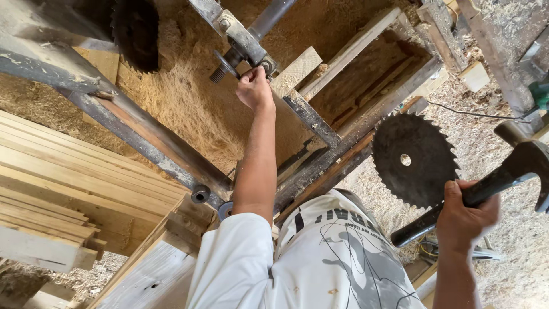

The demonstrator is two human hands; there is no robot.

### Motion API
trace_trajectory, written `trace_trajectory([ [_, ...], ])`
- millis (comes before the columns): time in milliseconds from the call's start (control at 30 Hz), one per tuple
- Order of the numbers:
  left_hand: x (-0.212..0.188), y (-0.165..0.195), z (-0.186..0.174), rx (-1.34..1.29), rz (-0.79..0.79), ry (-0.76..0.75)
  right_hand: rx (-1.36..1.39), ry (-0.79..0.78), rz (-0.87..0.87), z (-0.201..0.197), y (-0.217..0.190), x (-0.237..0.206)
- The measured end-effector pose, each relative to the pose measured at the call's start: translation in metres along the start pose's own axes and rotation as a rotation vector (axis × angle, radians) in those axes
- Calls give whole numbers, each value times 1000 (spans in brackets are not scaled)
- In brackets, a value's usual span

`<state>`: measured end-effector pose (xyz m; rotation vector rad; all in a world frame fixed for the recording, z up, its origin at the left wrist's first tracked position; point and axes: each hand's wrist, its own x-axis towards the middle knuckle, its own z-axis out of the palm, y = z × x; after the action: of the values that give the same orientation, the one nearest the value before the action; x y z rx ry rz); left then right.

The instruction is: The person replaces a saw blade on a woodworking machine. The person removes the old blade, sets it aside, and then installs a new blade using a hammer to secure it.

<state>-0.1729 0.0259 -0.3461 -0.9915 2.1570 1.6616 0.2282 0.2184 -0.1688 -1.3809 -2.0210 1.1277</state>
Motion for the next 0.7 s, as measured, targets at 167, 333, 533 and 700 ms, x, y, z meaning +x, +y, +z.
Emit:
trace_trajectory([
  [167, -2, -3, -3, -119, -28, -21, 14, -15, -97, 0, 6, -1],
  [333, 1, -10, -2, -261, -61, -40, 9, -31, -82, -3, 14, 0],
  [533, -26, -15, -32, -69, 452, -138, 52, -35, -130, -2, 20, 3],
  [700, 43, 57, -64, 61, 908, -128, -116, -35, -71, -5, 18, -1],
])
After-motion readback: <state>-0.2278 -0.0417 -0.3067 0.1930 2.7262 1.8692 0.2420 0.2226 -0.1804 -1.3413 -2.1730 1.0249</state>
